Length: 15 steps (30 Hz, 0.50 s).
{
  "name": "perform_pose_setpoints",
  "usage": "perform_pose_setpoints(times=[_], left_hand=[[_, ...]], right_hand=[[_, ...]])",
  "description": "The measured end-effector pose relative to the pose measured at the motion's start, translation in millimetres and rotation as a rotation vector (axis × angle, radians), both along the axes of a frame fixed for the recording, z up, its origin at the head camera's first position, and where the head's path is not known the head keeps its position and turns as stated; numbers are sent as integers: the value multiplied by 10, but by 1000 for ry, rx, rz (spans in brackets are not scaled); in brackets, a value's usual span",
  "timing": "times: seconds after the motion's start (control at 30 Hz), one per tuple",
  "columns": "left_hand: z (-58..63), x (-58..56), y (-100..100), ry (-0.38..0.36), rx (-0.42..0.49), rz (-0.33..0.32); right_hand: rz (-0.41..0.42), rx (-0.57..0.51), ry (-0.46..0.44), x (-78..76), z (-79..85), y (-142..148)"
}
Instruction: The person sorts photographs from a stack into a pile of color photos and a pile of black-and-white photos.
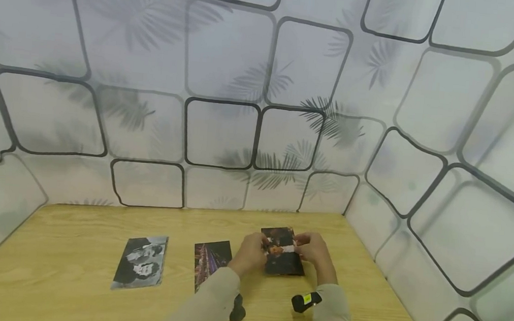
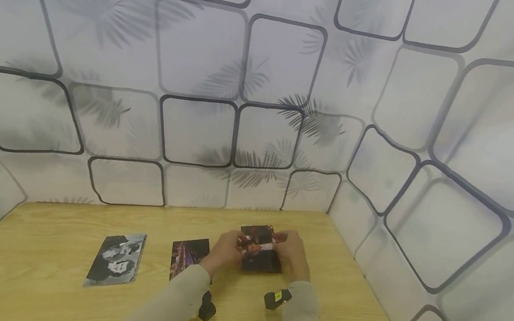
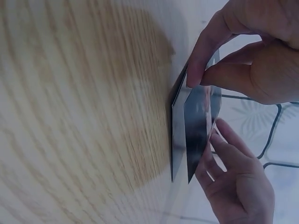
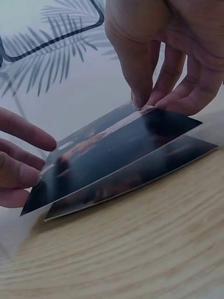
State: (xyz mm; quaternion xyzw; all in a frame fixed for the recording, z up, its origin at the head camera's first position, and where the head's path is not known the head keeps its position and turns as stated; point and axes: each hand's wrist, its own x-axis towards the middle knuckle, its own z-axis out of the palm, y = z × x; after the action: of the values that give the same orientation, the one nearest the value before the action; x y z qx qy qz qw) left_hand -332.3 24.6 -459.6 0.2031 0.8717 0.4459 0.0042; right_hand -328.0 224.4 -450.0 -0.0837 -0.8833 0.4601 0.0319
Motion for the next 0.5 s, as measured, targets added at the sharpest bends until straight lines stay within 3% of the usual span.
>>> perform_pose_setpoints(times=[0.3,0.5], left_hand=[[-16,44,99,74,-53,21],[-14,98,110,87,-88,47]], right_hand=[[12,127,24,-28,-35,45],[-1,127,-6,-34,-54,12]])
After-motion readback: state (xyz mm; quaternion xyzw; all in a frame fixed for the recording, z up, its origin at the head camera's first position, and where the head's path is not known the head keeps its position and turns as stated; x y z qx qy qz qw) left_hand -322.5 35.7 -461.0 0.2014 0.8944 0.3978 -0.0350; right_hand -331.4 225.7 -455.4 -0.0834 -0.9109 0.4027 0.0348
